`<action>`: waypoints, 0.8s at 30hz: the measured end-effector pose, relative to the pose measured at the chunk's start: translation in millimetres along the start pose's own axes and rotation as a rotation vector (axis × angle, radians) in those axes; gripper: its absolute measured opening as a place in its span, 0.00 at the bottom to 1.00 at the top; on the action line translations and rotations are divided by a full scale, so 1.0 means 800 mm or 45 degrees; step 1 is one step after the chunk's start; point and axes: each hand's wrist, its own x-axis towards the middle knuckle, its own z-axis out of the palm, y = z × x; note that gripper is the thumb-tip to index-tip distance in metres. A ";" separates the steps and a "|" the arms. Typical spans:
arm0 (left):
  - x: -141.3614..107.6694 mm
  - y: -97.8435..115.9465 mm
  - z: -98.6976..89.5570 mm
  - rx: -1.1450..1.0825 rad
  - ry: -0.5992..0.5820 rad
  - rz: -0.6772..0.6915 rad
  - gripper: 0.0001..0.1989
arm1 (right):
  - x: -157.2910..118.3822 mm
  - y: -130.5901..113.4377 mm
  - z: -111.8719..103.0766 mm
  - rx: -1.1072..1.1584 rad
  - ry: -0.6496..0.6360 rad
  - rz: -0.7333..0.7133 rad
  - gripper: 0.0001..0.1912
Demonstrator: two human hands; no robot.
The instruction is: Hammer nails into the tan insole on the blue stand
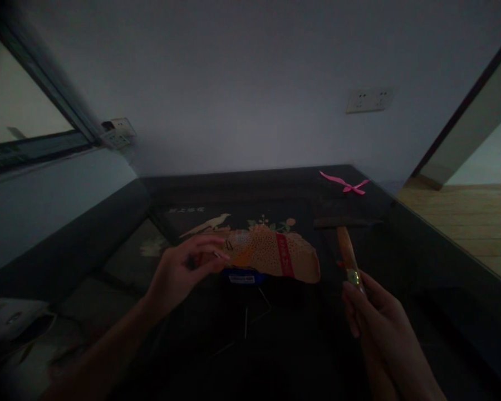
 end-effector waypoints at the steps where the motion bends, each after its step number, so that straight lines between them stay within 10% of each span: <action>1: 0.009 -0.005 0.002 0.056 0.060 0.020 0.06 | -0.001 -0.001 0.001 0.001 0.010 0.001 0.31; 24: 0.040 -0.054 0.031 0.239 -0.020 0.065 0.13 | 0.003 0.008 0.002 -0.038 -0.006 0.039 0.31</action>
